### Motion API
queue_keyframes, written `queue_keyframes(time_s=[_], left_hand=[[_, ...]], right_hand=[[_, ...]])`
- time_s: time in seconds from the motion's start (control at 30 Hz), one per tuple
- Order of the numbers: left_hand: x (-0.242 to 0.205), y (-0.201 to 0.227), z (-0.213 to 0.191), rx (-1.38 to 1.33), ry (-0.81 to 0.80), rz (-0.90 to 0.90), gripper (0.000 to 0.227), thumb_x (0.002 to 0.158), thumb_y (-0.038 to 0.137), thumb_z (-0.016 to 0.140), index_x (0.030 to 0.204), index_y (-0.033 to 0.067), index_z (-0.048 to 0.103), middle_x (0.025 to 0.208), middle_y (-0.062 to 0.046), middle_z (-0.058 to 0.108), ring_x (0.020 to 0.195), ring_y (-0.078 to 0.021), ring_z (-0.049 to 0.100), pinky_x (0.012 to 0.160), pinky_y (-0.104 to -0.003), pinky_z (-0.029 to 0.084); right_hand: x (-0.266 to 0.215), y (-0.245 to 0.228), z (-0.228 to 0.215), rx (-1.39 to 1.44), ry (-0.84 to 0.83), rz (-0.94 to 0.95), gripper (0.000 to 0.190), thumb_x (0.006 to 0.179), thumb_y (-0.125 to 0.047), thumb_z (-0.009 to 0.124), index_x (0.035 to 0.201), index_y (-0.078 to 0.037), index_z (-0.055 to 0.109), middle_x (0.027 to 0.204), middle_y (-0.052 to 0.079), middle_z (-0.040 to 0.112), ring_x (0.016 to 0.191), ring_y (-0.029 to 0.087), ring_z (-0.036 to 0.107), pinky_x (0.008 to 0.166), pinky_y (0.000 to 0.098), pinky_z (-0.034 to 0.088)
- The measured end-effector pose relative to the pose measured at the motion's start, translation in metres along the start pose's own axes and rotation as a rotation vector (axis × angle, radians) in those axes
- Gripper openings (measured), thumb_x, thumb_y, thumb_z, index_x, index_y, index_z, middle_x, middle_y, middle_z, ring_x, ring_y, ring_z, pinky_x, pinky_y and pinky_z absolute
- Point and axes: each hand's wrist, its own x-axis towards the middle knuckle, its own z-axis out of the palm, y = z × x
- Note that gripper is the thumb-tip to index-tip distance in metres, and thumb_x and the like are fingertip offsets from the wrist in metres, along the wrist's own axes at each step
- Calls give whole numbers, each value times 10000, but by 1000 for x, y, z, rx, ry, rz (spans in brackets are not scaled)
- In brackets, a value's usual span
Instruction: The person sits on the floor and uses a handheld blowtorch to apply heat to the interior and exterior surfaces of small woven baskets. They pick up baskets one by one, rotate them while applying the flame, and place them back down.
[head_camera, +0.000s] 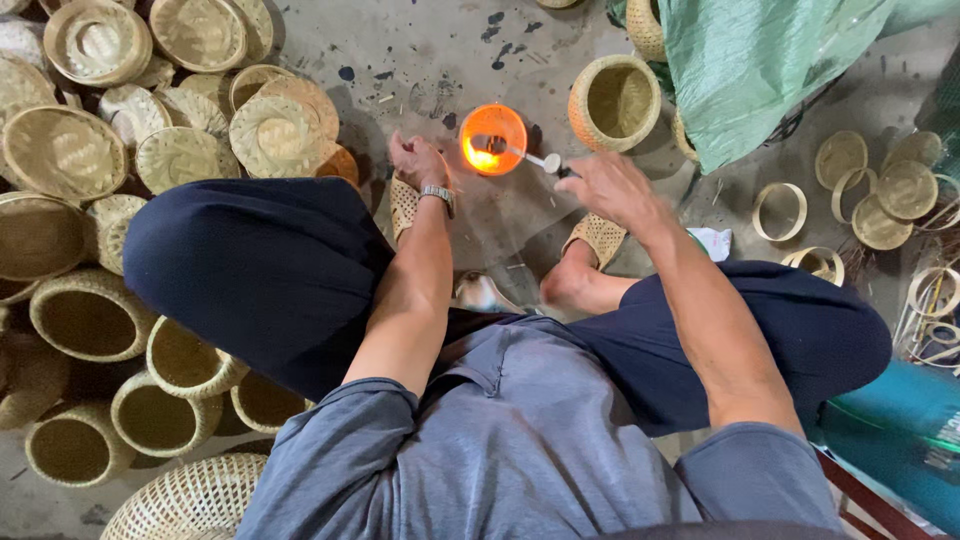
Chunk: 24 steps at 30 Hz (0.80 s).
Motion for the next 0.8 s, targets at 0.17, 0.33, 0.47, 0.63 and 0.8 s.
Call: queue_keyframes(time_s=[0.17,0.33,0.47,0.63,0.8], left_hand=[[-19,-14,3,-248,-300,-342,459,877,141,645,1317,23,591,850,-195,677,701,-323,551,618,-451,451],[-36,-59,10,342,-357,157,408,800,300,747,1070,1,682,983,-216,740,922,-358,720,817,-446,559],[-43,-87,20,538,-485,0,463,804,375,795,1055,12,657,1000,-251,706,969,-420,687,832,-480,541],[-37,-90,33,567,-416,42,436,748,257,831,1041,7,627,976,-259,697,954,-441,678,814,-493,548],[-36,-85,42,575,-407,-201,373,802,198,805,1033,-6,595,932,-225,702,841,-380,711,725,-471,579]], right_hand=[[10,18,-22,-81,42,83,381,948,-391,688,926,-10,693,899,277,677,879,486,651,768,562,497],[-18,41,-69,-18,3,48,342,965,-359,651,985,-19,689,882,264,675,847,476,634,740,548,485],[-48,57,-106,-49,123,213,378,1009,-386,658,992,-10,697,858,275,648,844,481,610,724,522,487],[-73,68,-129,-50,123,205,351,1003,-362,610,1013,-23,702,846,256,653,820,458,629,710,501,491],[-78,80,-129,-77,-93,428,376,975,-405,622,974,-40,711,755,274,676,771,437,646,717,519,508]])
